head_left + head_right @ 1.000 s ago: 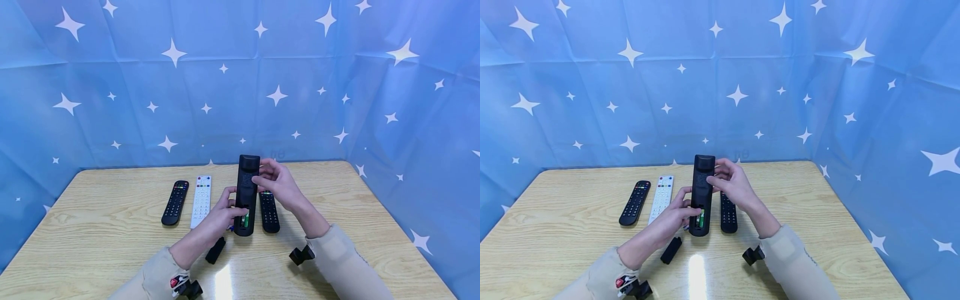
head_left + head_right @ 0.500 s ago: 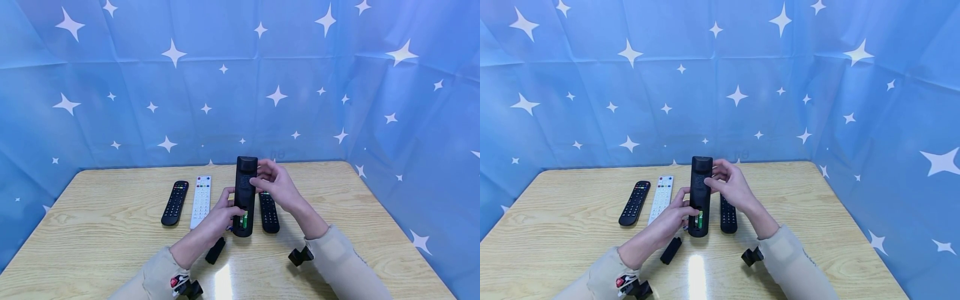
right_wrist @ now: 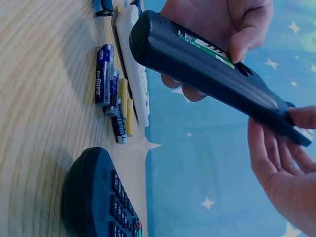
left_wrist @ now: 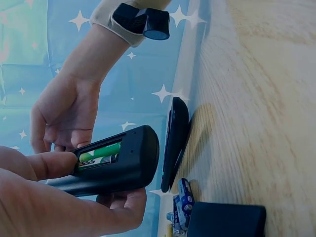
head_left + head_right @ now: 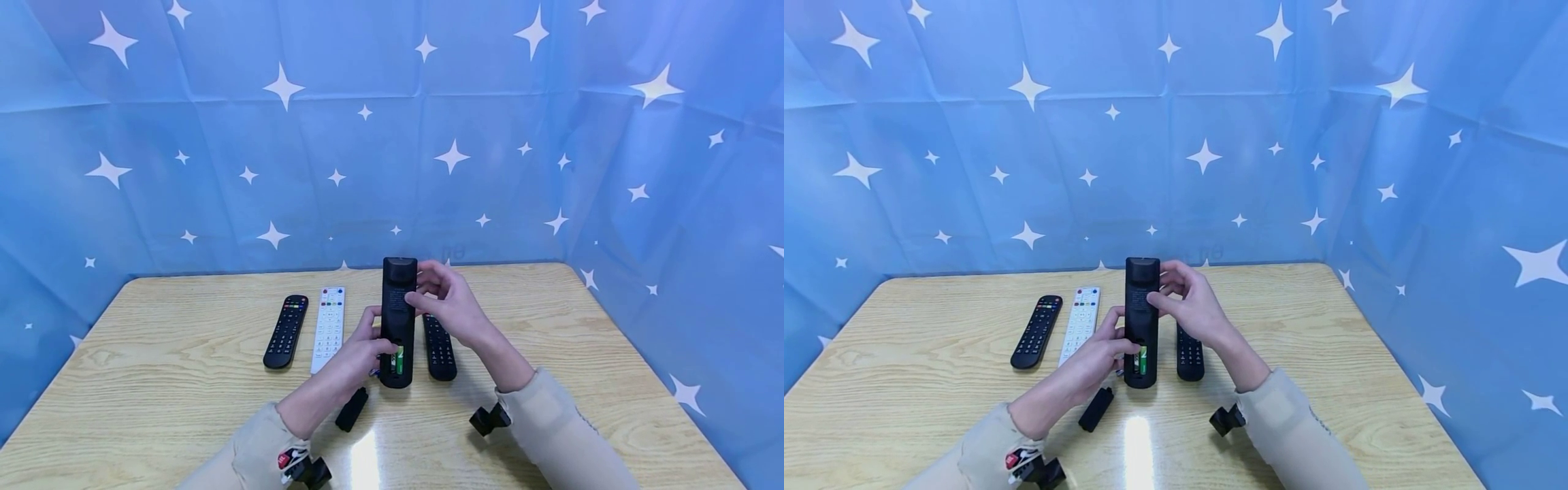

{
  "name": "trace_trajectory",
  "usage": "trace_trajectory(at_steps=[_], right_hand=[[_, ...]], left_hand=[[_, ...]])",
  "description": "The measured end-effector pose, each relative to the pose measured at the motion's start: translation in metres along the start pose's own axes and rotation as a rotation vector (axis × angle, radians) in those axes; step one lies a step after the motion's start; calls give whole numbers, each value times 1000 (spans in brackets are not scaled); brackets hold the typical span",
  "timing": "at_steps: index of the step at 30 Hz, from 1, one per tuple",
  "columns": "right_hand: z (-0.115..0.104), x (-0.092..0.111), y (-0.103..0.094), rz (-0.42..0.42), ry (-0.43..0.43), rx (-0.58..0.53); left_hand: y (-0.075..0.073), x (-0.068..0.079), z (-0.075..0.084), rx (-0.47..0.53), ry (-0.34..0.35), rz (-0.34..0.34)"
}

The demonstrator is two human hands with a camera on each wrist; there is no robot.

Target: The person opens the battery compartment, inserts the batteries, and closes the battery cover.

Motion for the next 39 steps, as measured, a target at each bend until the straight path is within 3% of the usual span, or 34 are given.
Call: trace_trajectory(at_steps=[10,17,23,31,39], right_hand=[[2,-1,1,-2,8,-46],[7,-4,-4,17,11,-52],[12,-4,-8,21,24,-92],[15,-4,-11,18,55,-107],[18,-4,-18,32,85,-121]], left_hand=[[4,2,4,-94,50,-55],[5,5,5,-209,116,-41],[2,5,4,-192,107,-44],[-3,6,4,-218,98,-16],[-16,10,10,-408,183,54]])
Point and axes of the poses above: each hand's wrist, its own x-axis away from the middle knuckle, its own y-axis out of the palm, z = x × y, the point moved 10 cm from there along -x, towards the middle knuckle, and after that the axes turned 12 degrees about -x, right-handed, at the moved point
